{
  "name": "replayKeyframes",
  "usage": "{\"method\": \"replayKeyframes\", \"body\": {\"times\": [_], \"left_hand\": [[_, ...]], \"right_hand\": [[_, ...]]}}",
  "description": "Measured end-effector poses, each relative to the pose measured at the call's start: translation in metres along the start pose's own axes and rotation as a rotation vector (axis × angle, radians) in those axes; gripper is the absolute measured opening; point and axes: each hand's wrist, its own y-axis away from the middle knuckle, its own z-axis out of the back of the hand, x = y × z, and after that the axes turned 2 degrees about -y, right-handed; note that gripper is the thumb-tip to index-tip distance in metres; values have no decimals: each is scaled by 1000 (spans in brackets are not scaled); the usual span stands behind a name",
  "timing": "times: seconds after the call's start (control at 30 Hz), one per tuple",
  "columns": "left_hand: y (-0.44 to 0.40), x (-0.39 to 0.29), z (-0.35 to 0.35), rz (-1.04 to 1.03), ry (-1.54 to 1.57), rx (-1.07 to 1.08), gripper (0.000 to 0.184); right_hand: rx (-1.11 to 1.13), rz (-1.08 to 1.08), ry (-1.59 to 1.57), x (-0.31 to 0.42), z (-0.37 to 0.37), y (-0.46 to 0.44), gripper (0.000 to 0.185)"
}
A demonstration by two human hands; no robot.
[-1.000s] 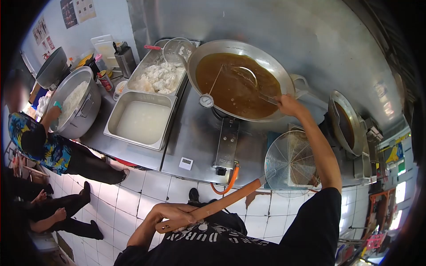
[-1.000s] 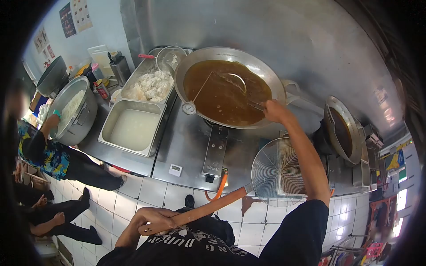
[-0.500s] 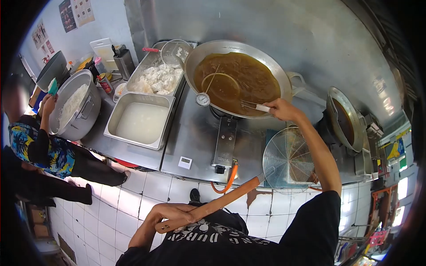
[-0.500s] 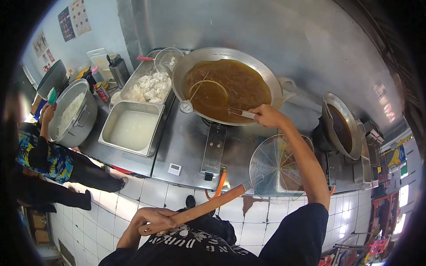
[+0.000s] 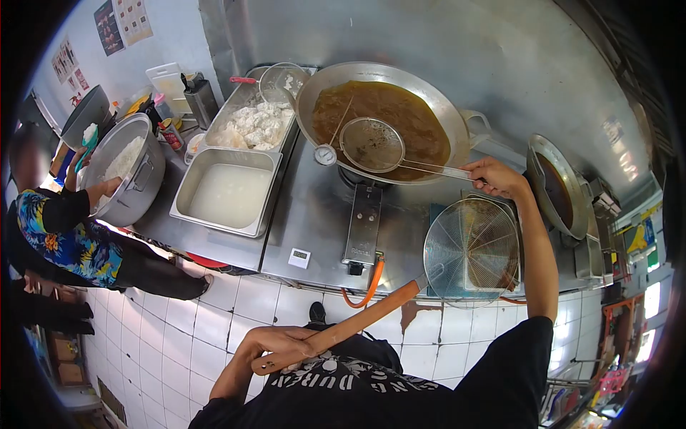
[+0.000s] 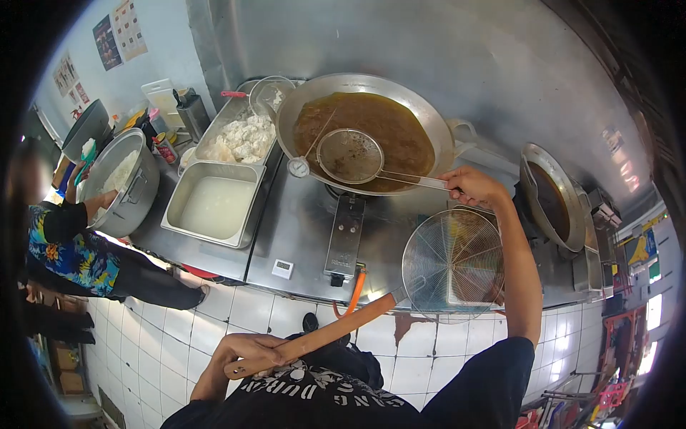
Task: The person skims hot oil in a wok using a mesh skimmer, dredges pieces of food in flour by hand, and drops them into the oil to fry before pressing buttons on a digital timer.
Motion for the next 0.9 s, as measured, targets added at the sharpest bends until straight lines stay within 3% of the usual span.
{"method": "replayKeyframes", "body": {"times": [0.33,0.4,0.63,0.7,0.77,0.87,0.9], "left_hand": [[3,-7,-8,-17,119,-18,43],[3,-11,-7,20,177,-17,41],[4,-6,4,74,-70,-73,41],[7,-13,1,106,-44,-137,47],[6,-8,12,186,40,-24,49],[8,-10,14,162,-3,-58,47],[7,-8,18,153,-11,-60,46]], "right_hand": [[-183,56,-168,-23,18,31,44],[-276,83,-242,-34,20,39,42],[-501,123,-373,-91,10,122,40],[-687,111,-389,-117,4,149,35],[-775,56,-397,-136,-6,173,36],[-1122,72,318,-197,-15,188,35],[-1129,50,309,-204,-21,190,35]]}}
